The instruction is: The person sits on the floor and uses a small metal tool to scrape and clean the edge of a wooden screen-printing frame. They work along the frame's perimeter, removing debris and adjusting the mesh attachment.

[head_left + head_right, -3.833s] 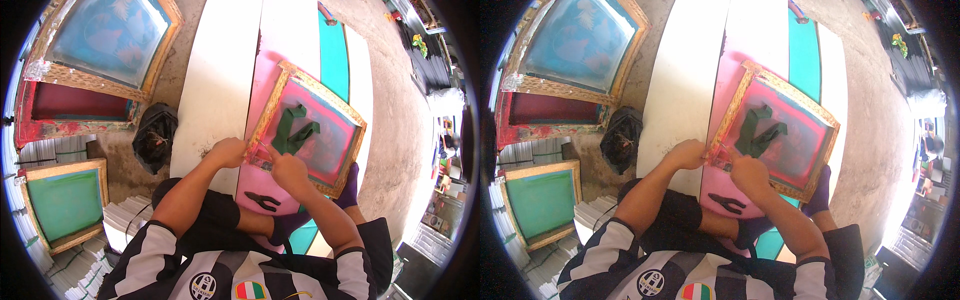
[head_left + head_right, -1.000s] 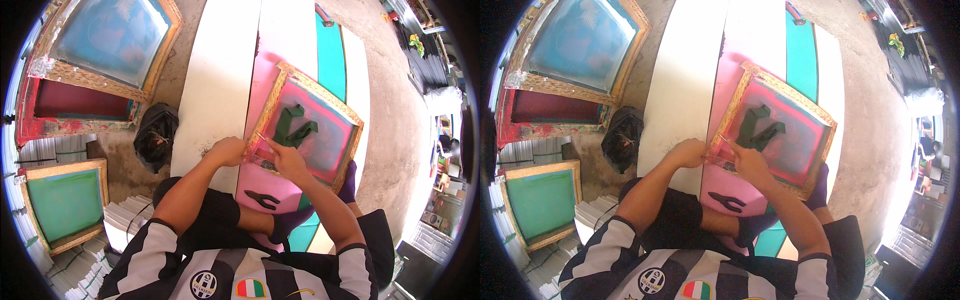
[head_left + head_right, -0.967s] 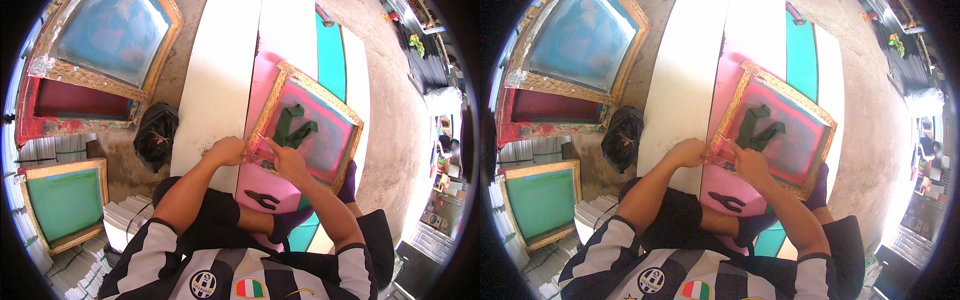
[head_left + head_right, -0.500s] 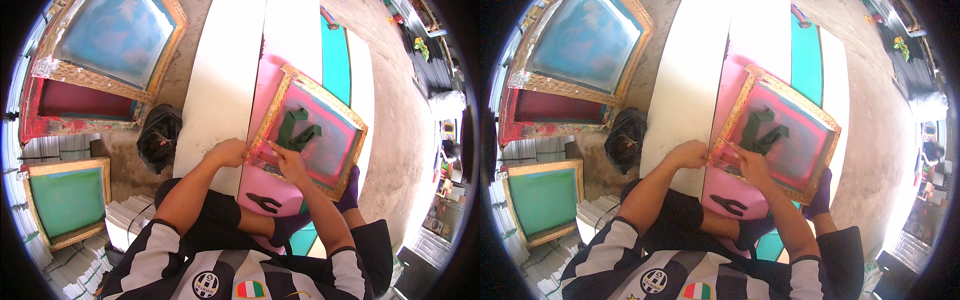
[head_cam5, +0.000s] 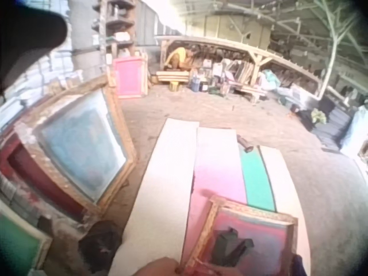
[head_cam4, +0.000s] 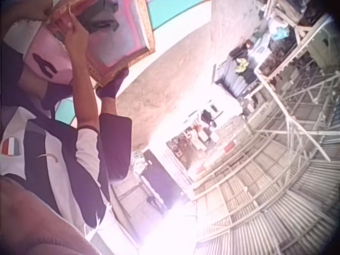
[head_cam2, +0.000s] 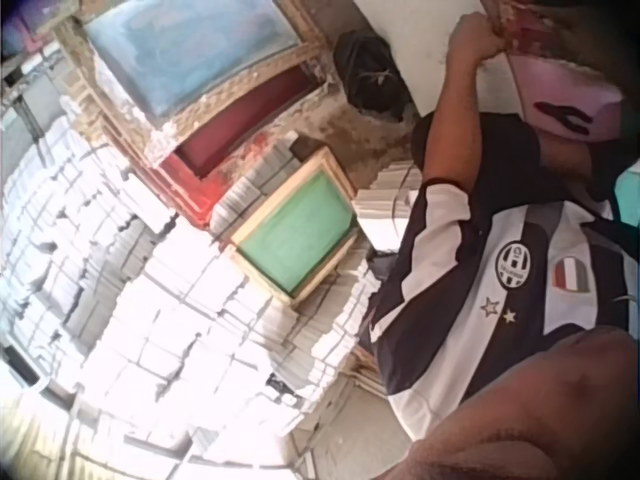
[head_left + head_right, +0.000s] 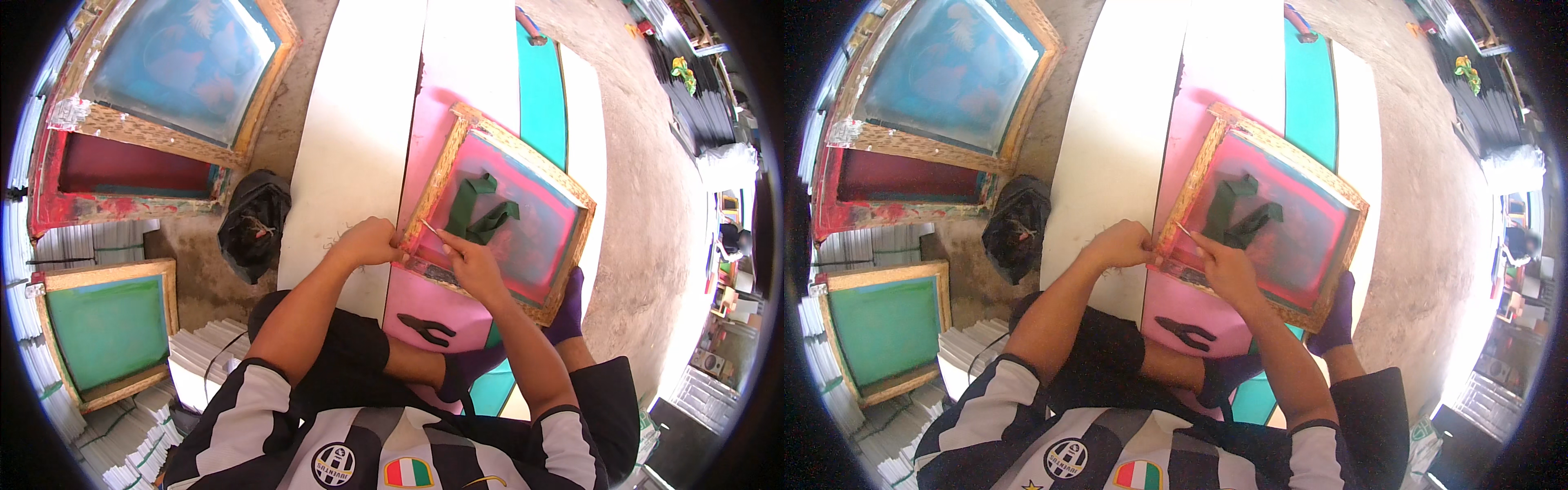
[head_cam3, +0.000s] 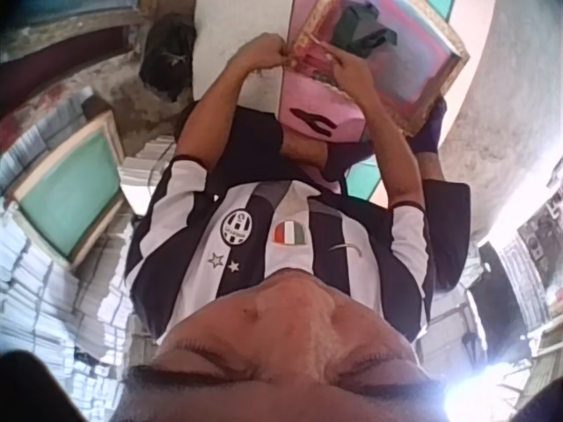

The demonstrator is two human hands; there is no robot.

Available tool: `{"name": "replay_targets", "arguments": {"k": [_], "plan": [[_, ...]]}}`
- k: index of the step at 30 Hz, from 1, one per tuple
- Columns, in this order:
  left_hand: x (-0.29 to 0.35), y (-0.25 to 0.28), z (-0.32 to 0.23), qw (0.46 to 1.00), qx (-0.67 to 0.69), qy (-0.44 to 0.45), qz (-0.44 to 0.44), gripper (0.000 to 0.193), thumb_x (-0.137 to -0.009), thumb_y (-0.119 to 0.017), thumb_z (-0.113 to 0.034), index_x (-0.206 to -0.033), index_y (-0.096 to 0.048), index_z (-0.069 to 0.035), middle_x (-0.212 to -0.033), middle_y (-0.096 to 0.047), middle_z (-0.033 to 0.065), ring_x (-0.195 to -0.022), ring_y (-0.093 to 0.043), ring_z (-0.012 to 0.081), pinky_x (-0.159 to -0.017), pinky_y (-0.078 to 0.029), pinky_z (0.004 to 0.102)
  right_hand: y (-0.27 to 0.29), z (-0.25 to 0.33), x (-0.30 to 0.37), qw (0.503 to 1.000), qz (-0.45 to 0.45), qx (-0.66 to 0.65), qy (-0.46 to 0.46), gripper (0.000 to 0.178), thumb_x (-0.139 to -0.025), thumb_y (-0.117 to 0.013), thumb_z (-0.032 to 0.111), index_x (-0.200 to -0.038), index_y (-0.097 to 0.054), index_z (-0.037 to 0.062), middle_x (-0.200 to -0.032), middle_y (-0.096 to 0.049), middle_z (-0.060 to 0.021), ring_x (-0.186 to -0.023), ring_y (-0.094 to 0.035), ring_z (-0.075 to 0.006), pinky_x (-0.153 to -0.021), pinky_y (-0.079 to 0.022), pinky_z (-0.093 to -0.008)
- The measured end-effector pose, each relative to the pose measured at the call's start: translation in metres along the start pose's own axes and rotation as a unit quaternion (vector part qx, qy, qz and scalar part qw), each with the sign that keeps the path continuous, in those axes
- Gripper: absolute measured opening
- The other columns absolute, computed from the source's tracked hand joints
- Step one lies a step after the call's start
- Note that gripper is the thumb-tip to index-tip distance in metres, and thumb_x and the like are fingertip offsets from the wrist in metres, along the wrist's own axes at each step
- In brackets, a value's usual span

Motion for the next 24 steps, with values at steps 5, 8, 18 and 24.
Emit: {"name": "replay_targets", "arguments": {"k": [5,8,18,24], "plan": [[-0.002,-0.003,-0.006,0.998,0.029,0.02,-0.055,0.04,-0.081,-0.082,-0.041,-0.085,-0.078,-0.001,-0.078,-0.072,0.022,-0.076,-0.072,0.0393,-0.072,-0.056,0.0472,0.003,0.006,0.001,0.998,0.008,0.058,-0.037,0.036,-0.102,-0.057,0.028,-0.136,-0.068,0.0268,-0.101,-0.074,-0.0234,-0.092,-0.071,-0.0438,-0.082,-0.057,-0.0524],[0.0,-0.007,-0.016,0.994,-0.043,0.016,-0.095,0.038,-0.082,-0.081,-0.04,-0.086,-0.078,-0.002,-0.08,-0.073,0.0219,-0.08,-0.073,0.0404,-0.075,-0.057,0.049,0.008,0.026,0.0,0.982,0.05,0.164,-0.076,0.038,-0.101,-0.055,0.024,-0.137,-0.067,0.0244,-0.095,-0.073,-0.0248,-0.09,-0.071,-0.0444,-0.079,-0.057,-0.0552],[0.0,-0.017,-0.012,0.993,-0.043,0.056,-0.093,0.032,-0.084,-0.08,-0.036,-0.088,-0.078,-0.004,-0.082,-0.073,0.021,-0.084,-0.073,0.0412,-0.078,-0.058,0.0515,-0.006,0.006,-0.011,0.995,0.076,0.054,-0.045,0.043,-0.101,-0.056,0.019,-0.143,-0.063,0.0155,-0.102,-0.071,-0.0289,-0.091,-0.071,-0.0443,-0.079,-0.056,-0.0503],[0.002,-0.01,-0.019,0.991,-0.072,0.075,-0.079,0.033,-0.086,-0.079,-0.034,-0.089,-0.078,-0.001,-0.088,-0.075,0.0231,-0.088,-0.074,0.0406,-0.079,-0.06,0.0498,-0.011,-0.011,-0.005,0.997,0.057,0.053,0.004,0.043,-0.102,-0.058,0.021,-0.145,-0.061,0.0158,-0.107,-0.073,-0.0263,-0.088,-0.073,-0.043,-0.079,-0.057,-0.0491]]}}
Point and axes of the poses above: each hand's wrist, its own x-axis away from the middle knuckle, its own y-axis out of the back of the hand, z = x × y, the point moved 8 cm from there along -x, towards the middle knuckle
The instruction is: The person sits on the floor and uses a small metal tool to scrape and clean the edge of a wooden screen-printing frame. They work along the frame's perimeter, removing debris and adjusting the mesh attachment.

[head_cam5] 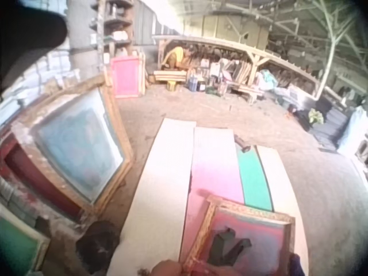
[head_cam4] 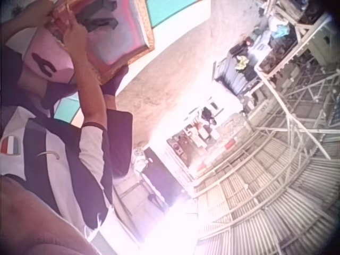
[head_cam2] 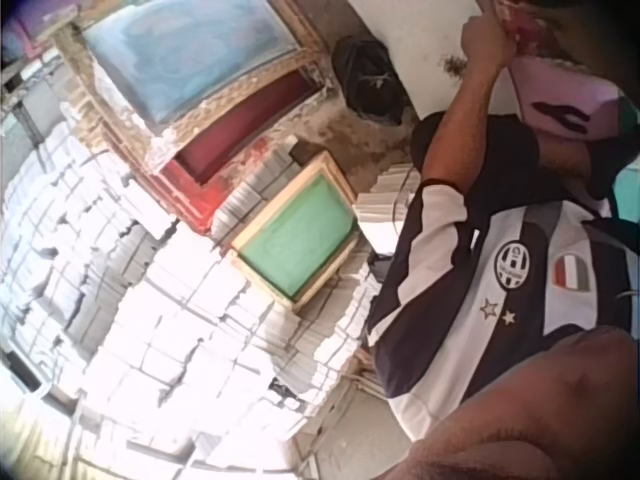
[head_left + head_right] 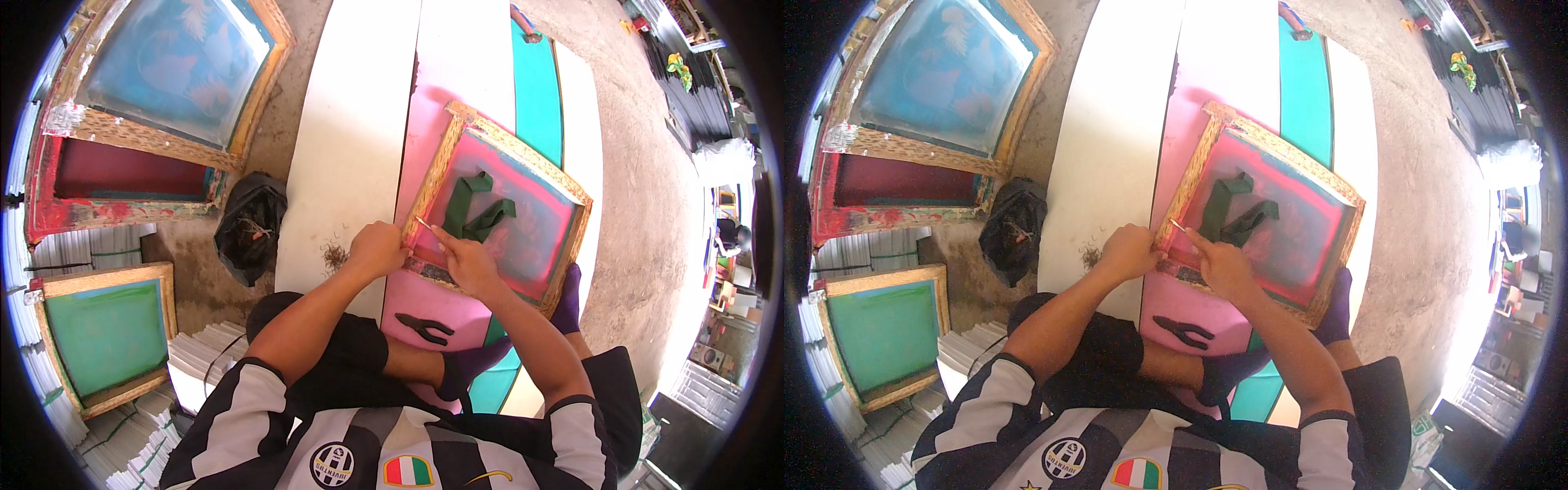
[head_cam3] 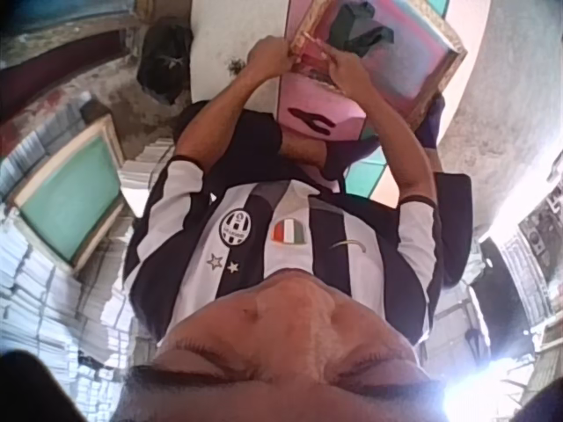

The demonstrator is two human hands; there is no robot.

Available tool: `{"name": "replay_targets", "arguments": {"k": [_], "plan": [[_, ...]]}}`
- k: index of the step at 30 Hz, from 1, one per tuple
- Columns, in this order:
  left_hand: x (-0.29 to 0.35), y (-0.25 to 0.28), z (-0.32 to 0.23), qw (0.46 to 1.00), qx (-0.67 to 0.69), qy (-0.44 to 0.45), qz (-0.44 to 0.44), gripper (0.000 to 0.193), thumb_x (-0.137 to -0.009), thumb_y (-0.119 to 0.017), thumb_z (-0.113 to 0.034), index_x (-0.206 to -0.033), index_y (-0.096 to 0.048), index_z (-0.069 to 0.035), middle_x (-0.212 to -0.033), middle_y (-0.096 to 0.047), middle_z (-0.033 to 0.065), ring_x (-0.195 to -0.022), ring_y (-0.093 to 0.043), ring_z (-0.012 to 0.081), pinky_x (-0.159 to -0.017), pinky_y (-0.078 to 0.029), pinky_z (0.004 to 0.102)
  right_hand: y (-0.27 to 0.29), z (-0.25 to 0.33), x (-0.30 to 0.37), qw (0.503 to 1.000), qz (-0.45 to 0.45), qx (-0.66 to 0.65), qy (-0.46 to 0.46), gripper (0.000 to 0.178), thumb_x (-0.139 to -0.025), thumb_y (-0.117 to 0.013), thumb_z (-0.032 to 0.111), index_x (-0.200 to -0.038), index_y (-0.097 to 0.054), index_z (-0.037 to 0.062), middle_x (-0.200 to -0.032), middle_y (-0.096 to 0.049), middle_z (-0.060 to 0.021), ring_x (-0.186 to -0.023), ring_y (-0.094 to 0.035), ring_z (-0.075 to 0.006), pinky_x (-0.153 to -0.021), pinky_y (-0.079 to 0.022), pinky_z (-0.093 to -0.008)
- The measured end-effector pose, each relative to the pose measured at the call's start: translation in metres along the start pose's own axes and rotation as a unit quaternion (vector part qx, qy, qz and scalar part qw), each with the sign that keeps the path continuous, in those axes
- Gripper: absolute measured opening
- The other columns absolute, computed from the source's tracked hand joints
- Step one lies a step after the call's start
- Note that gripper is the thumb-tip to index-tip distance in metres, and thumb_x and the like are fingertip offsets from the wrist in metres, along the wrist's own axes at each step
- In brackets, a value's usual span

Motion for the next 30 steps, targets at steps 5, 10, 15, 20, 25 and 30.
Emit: {"name": "replay_targets", "arguments": {"k": [5,10,15,20,25,30], "plan": [[0.0,0.0,0.0,1.0,-0.001,-0.012,-0.009,0.035,-0.084,-0.079,-0.037,-0.085,-0.076,-0.002,-0.08,-0.072,0.0235,-0.083,-0.073,0.0417,-0.077,-0.058,0.0518,-0.015,-0.02,-0.005,0.977,0.042,-0.203,-0.057,0.043,-0.105,-0.059,0.02,-0.147,-0.059,0.0143,-0.117,-0.075,-0.0204,-0.084,-0.076,-0.0326,-0.076,-0.057,-0.0446],[-0.004,-0.002,0.003,0.999,0.004,-0.036,-0.019,0.036,-0.083,-0.079,-0.038,-0.084,-0.076,-0.002,-0.079,-0.072,0.0228,-0.081,-0.073,0.0416,-0.076,-0.058,0.0515,-0.009,-0.009,-0.007,0.982,-0.024,-0.186,0.016,0.041,-0.107,-0.057,0.016,-0.148,-0.06,0.0125,-0.093,-0.069,-0.007,-0.075,-0.065,-0.0157,-0.07,-0.052,-0.0317],[-0.002,0.003,0.001,0.999,0.015,-0.037,-0.008,0.038,-0.083,-0.079,-0.04,-0.085,-0.075,-0.001,-0.08,-0.072,0.0214,-0.081,-0.072,0.0413,-0.076,-0.057,0.0517,-0.012,-0.022,-0.007,0.992,-0.006,-0.129,0.011,0.041,-0.107,-0.059,0.022,-0.147,-0.061,0.0143,-0.084,-0.067,-0.0034,-0.061,-0.057,-0.0119,-0.059,-0.047,-0.0288],[-0.004,-0.001,0.006,0.999,0.004,-0.036,-0.006,0.038,-0.083,-0.079,-0.04,-0.088,-0.076,-0.002,-0.081,-0.072,0.0209,-0.083,-0.072,0.0406,-0.077,-0.057,0.0513,-0.004,-0.007,0.003,0.846,0.175,-0.428,-0.267,0.04,-0.108,-0.057,0.021,-0.148,-0.061,0.019,-0.071,-0.054,0.0007,-0.055,-0.044,-0.0063,-0.052,-0.037,-0.0222],[-0.004,0.003,0.002,0.998,0.034,-0.047,0.001,0.036,-0.082,-0.079,-0.04,-0.09,-0.077,-0.005,-0.082,-0.073,0.0205,-0.082,-0.072,0.0404,-0.077,-0.057,0.0504,-0.01,-0.018,-0.003,0.932,0.095,-0.325,-0.131,0.044,-0.108,-0.058,0.02,-0.152,-0.057,0.0188,-0.075,-0.054,0.0012,-0.061,-0.044,-0.0055,-0.053,-0.04,-0.0227],[-0.007,0.0,0.009,0.998,0.04,-0.045,-0.001,0.034,-0.082,-0.08,-0.04,-0.089,-0.079,-0.006,-0.079,-0.072,0.0201,-0.08,-0.072,0.0401,-0.076,-0.056,0.0502,-0.006,-0.008,0.002,0.988,0.02,-0.153,-0.018,0.047,-0.104,-0.063,0.021,-0.15,-0.057,0.0168,-0.108,-0.074,-0.0091,-0.086,-0.066,-0.0157,-0.085,-0.054,-0.0337]]}}
Point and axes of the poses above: each hand's wrist, its own x-axis away from the middle knuckle, its own y-axis out of the back of the hand, z = x × y, the point moved 8 cm from there along -x, towards the middle knuckle
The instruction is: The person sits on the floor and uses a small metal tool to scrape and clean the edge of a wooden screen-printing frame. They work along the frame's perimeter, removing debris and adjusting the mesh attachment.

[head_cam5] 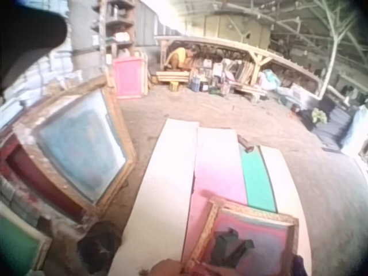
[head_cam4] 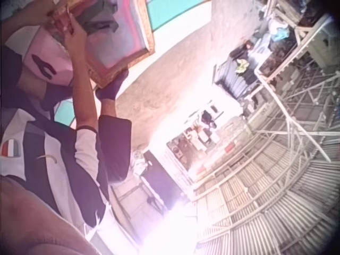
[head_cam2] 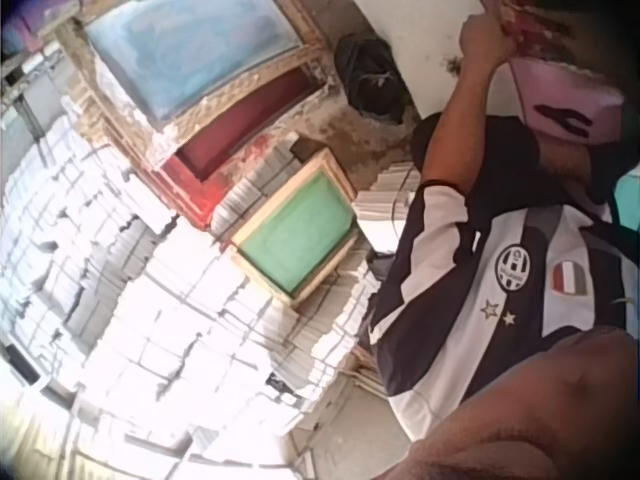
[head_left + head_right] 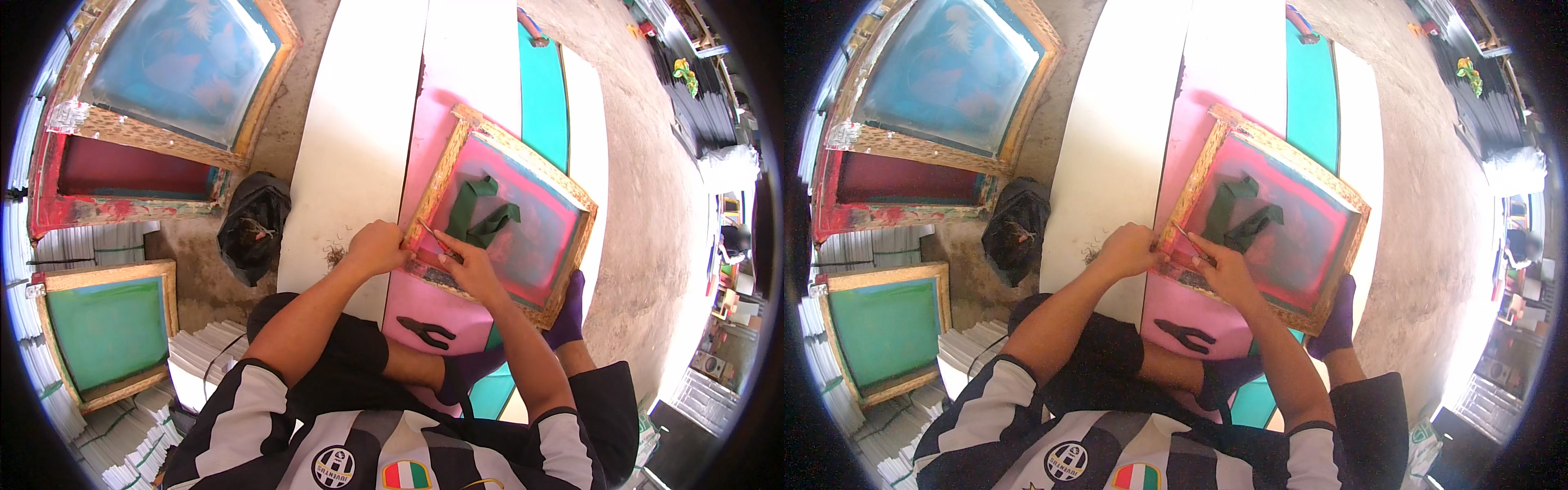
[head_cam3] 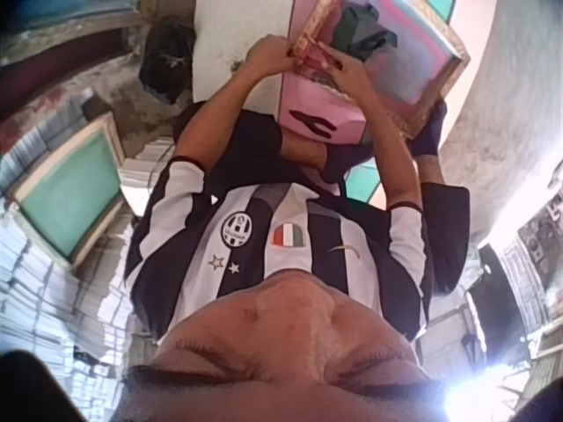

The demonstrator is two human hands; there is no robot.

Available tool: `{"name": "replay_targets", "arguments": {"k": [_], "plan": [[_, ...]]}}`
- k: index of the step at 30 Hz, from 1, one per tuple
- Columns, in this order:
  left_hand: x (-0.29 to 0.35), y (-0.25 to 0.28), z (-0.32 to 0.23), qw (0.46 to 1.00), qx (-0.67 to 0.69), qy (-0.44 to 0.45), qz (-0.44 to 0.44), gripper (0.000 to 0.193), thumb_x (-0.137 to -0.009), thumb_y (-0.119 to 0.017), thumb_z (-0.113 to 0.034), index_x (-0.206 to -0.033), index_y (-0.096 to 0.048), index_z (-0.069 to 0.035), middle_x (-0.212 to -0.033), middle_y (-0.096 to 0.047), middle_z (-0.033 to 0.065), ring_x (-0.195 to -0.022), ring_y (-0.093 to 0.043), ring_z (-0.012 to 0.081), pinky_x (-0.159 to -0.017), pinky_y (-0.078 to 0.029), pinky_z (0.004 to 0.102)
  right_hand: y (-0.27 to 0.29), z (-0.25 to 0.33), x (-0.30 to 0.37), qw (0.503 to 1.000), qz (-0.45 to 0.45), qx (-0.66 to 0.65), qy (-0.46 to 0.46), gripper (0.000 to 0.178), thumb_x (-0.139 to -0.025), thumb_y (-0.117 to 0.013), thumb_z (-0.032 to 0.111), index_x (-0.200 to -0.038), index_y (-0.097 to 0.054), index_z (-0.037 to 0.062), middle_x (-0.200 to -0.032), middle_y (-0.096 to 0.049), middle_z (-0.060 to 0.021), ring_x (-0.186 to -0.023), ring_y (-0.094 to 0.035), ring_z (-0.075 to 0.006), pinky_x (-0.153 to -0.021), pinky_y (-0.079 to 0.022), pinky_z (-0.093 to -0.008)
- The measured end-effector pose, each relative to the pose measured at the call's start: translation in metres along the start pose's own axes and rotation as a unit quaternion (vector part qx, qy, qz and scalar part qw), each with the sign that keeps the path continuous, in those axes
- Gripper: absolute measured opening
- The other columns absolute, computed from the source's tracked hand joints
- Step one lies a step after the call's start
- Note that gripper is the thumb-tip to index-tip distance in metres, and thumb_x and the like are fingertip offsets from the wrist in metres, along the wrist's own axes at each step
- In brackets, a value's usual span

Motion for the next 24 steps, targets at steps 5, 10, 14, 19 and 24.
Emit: {"name": "replay_targets", "arguments": {"k": [5,10,14,19,24], "plan": [[0.001,0.005,-0.007,1.0,0.001,-0.007,-0.006,0.037,-0.081,-0.081,-0.041,-0.087,-0.078,-0.005,-0.078,-0.072,0.0204,-0.08,-0.072,0.0403,-0.075,-0.056,0.0503,-0.005,-0.015,0.001,0.994,0.01,-0.1,-0.031,0.049,-0.101,-0.065,0.02,-0.15,-0.058,0.0208,-0.109,-0.076,-0.0193,-0.093,-0.072,-0.0237,-0.091,-0.054,-0.0367],[-0.001,0.003,-0.002,1.0,-0.014,0.003,0.003,0.039,-0.081,-0.081,-0.042,-0.086,-0.078,-0.004,-0.078,-0.072,0.0207,-0.079,-0.072,0.0402,-0.075,-0.056,0.0501,0.016,0.018,0.005,0.991,-0.071,0.097,0.057,0.043,-0.102,-0.062,0.022,-0.145,-0.062,0.0195,-0.094,-0.07,-0.0241,-0.089,-0.07,-0.0388,-0.082,-0.055,-0.0458],[-0.001,0.002,0.0,1.0,-0.017,0.007,-0.004,0.039,-0.081,-0.081,-0.042,-0.085,-0.078,-0.003,-0.078,-0.072,0.0205,-0.079,-0.072,0.0395,-0.074,-0.056,0.0496,0.016,0.029,0.0,0.981,-0.075,0.174,0.034,0.04,-0.103,-0.059,0.028,-0.142,-0.064,0.0234,-0.086,-0.066,-0.0231,-0.087,-0.068,-0.0436,-0.079,-0.054,-0.0525],[0.0,0.002,-0.001,1.0,-0.005,-0.001,-0.015,0.038,-0.081,-0.081,-0.042,-0.086,-0.078,-0.004,-0.078,-0.072,0.0197,-0.079,-0.073,0.0386,-0.074,-0.057,0.0492,0.014,0.028,-0.002,0.975,-0.071,0.208,0.013,0.04,-0.104,-0.056,0.031,-0.143,-0.062,0.0291,-0.089,-0.068,-0.0232,-0.088,-0.069,-0.043,-0.079,-0.054,-0.0546],[-0.002,-0.001,0.001,1.0,-0.002,0.005,0.014,0.037,-0.082,-0.081,-0.039,-0.094,-0.077,-0.004,-0.085,-0.074,0.0195,-0.085,-0.073,0.039,-0.078,-0.058,0.0497,0.016,0.034,0.0,0.972,-0.067,0.226,-0.003,0.04,-0.103,-0.056,0.031,-0.143,-0.062,0.0302,-0.089,-0.069,-0.0226,-0.087,-0.069,-0.0433,-0.078,-0.054,-0.0554]]}}
Point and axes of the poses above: each hand's wrist, its own x-axis away from the middle knuckle, its own y-axis out of the back of the hand, z = x × y, the point moved 8 cm from there along -x, towards the middle knuckle
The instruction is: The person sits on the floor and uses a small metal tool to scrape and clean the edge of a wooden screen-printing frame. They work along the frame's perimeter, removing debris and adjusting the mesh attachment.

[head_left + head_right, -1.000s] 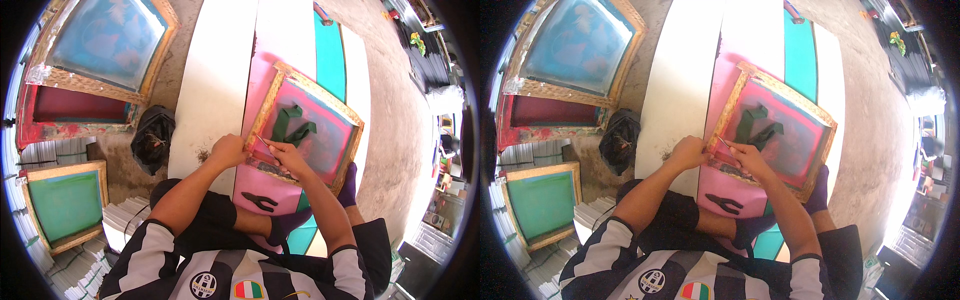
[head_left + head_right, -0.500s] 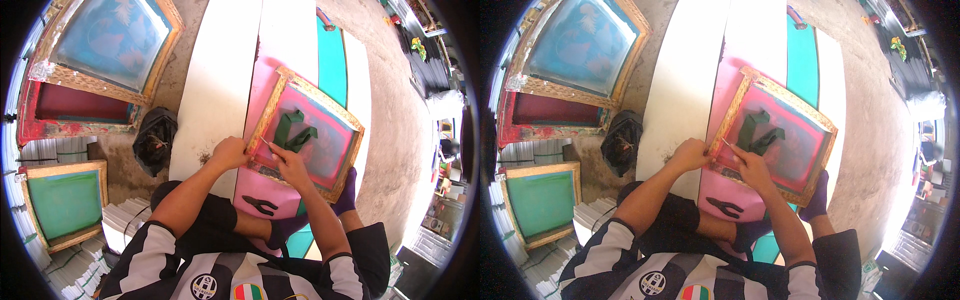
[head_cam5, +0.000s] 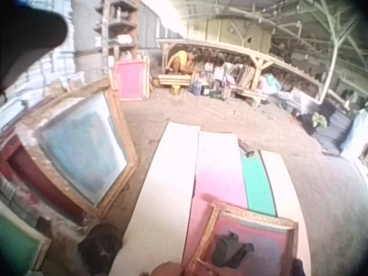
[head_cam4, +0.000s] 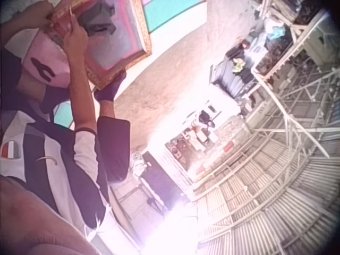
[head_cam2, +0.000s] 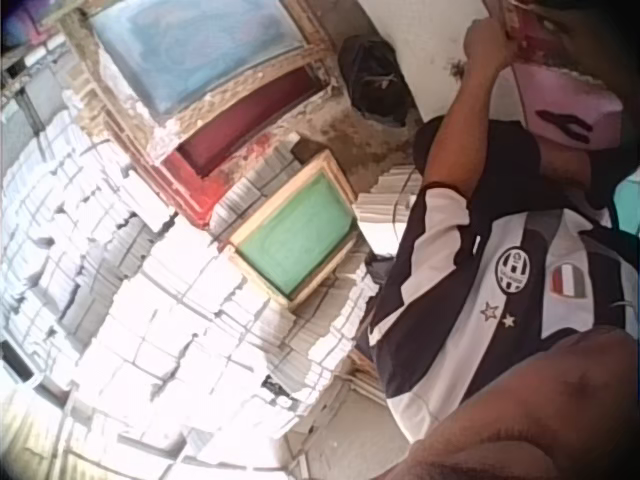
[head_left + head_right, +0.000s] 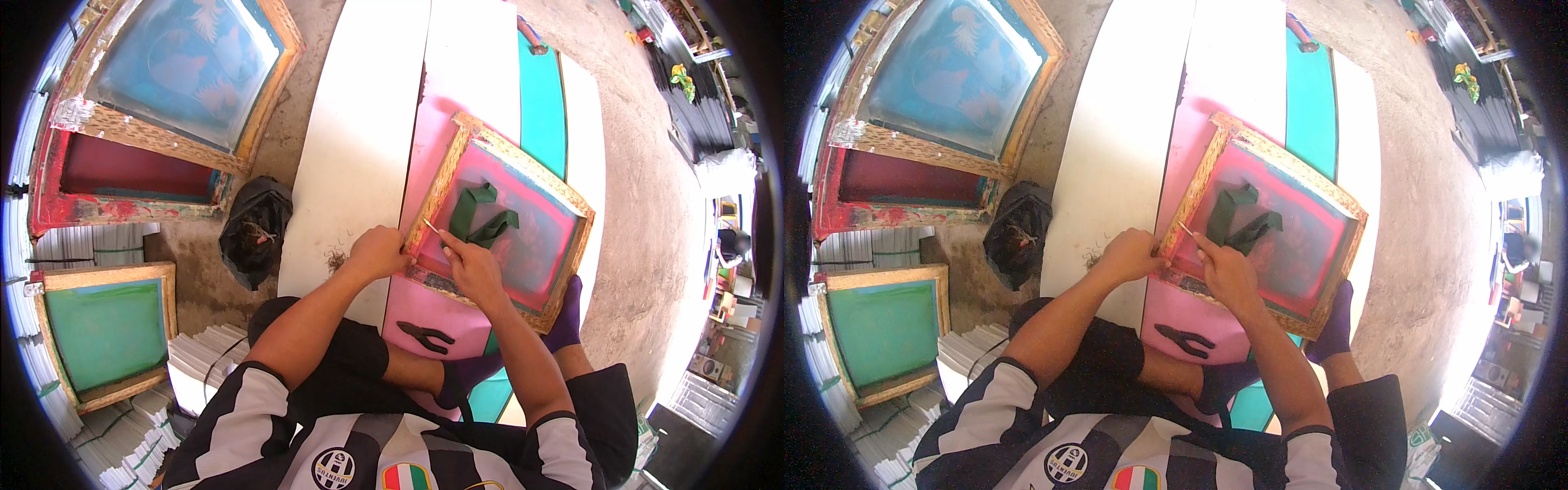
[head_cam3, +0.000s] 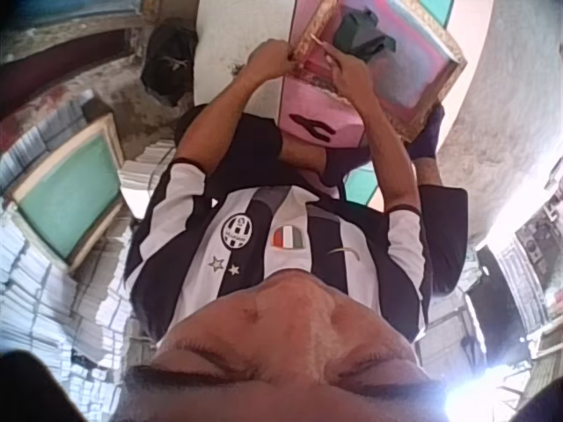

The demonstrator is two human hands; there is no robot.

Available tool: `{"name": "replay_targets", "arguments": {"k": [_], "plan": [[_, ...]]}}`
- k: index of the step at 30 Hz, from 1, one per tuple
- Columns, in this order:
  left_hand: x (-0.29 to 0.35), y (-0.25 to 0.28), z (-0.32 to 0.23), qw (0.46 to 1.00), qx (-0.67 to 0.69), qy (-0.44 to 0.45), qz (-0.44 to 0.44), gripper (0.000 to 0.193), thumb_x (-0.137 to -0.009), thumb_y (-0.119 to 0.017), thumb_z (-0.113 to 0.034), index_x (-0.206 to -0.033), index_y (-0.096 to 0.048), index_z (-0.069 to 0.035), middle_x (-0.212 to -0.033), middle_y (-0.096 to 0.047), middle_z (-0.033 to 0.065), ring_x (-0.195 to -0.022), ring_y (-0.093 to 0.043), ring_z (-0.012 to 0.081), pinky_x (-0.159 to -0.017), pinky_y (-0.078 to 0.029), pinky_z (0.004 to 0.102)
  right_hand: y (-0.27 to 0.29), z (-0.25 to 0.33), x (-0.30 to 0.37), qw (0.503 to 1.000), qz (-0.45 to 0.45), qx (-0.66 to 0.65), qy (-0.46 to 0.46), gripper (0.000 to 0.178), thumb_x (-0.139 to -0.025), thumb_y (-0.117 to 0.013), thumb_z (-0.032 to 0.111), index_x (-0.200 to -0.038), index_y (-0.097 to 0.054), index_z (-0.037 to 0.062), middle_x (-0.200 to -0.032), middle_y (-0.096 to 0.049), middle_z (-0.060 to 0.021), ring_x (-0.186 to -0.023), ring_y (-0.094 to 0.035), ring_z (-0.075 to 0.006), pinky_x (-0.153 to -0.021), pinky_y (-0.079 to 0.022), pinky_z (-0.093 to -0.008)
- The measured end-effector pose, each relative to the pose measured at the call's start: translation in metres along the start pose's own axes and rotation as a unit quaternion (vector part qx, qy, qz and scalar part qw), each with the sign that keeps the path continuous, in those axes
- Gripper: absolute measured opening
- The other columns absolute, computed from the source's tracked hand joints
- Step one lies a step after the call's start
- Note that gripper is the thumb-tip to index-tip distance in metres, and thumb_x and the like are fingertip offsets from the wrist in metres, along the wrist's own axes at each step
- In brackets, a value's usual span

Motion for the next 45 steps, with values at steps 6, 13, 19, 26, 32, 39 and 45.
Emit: {"name": "replay_targets", "arguments": {"k": [6,13,19,26,32,39,45], "plan": [[0.003,0.0,-0.004,0.999,-0.034,-0.011,-0.02,0.035,-0.083,-0.08,-0.04,-0.089,-0.077,-0.005,-0.082,-0.073,0.0187,-0.083,-0.073,0.0396,-0.077,-0.057,0.0505,0.002,0.008,-0.001,0.997,0.006,0.071,-0.001,0.041,-0.102,-0.057,0.03,-0.143,-0.062,0.0293,-0.088,-0.069,-0.0222,-0.084,-0.07,-0.0426,-0.075,-0.055,-0.0555],[0.009,0.003,-0.012,0.999,-0.033,0.0,-0.005,0.037,-0.085,-0.08,-0.034,-0.105,-0.073,-0.003,-0.088,-0.075,0.0204,-0.089,-0.074,0.0396,-0.08,-0.059,0.0502,0.002,0.031,0.0,0.979,0.055,0.195,-0.027,0.047,-0.1,-0.058,0.027,-0.147,-0.058,0.0238,-0.084,-0.069,-0.0209,-0.085,-0.073,-0.0399,-0.076,-0.057,-0.0543],[0.007,0.003,-0.012,0.999,-0.036,-0.008,-0.027,0.031,-0.084,-0.079,-0.037,-0.084,-0.078,-0.006,-0.079,-0.073,0.0197,-0.082,-0.073,0.04,-0.077,-0.057,0.0511,-0.024,-0.013,-0.008,0.991,-0.017,-0.13,0.015,0.045,-0.102,-0.06,0.019,-0.147,-0.061,0.0174,-0.085,-0.069,-0.0217,-0.079,-0.072,-0.0329,-0.073,-0.054,-0.0435],[0.006,0.002,-0.01,0.999,-0.043,-0.014,-0.024,0.033,-0.084,-0.078,-0.039,-0.084,-0.077,-0.006,-0.08,-0.073,0.0193,-0.081,-0.072,0.04,-0.075,-0.057,0.0513,-0.032,-0.032,-0.013,0.974,0.045,-0.221,-0.023,0.042,-0.105,-0.059,0.026,-0.147,-0.062,0.0174,-0.088,-0.07,-0.0141,-0.068,-0.066,-0.0242,-0.062,-0.053,-0.0408],[0.002,-0.003,-0.001,0.999,-0.039,-0.014,-0.021,0.035,-0.084,-0.079,-0.041,-0.088,-0.077,-0.006,-0.081,-0.073,0.0188,-0.082,-0.073,0.0394,-0.076,-0.057,0.0506,-0.034,-0.018,0.005,0.724,0.204,-0.585,-0.303,0.038,-0.109,-0.055,0.026,-0.146,-0.063,0.02,-0.069,-0.05,0.0018,-0.05,-0.042,-0.0048,-0.037,-0.027,-0.0219],[0.002,0.003,-0.004,1.0,-0.009,-0.002,-0.016,0.037,-0.082,-0.08,-0.042,-0.087,-0.077,-0.005,-0.081,-0.073,0.0191,-0.082,-0.072,0.0393,-0.076,-0.057,0.0497,-0.009,-0.023,-0.009,0.984,-0.05,-0.163,0.04,0.039,-0.104,-0.06,0.03,-0.141,-0.066,0.0202,-0.098,-0.076,-0.0161,-0.082,-0.073,-0.0343,-0.074,-0.056,-0.0456],[0.004,0.007,-0.006,1.0,-0.009,-0.004,-0.024,0.04,-0.08,-0.082,-0.042,-0.084,-0.076,-0.003,-0.076,-0.071,0.021,-0.077,-0.072,0.0401,-0.073,-0.056,0.0496,0.008,0.002,-0.004,0.997,0.014,-0.052,-0.055,0.036,-0.103,-0.058,0.033,-0.137,-0.067,0.0287,-0.102,-0.073,-0.0229,-0.095,-0.07,-0.0451,-0.083,-0.055,-0.0536]]}}
Point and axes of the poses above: each hand's wrist, its own x-axis away from the middle knuckle, its own y-axis out of the back of the hand, z = x × y, the point moved 8 cm from there along -x, towards the middle knuckle
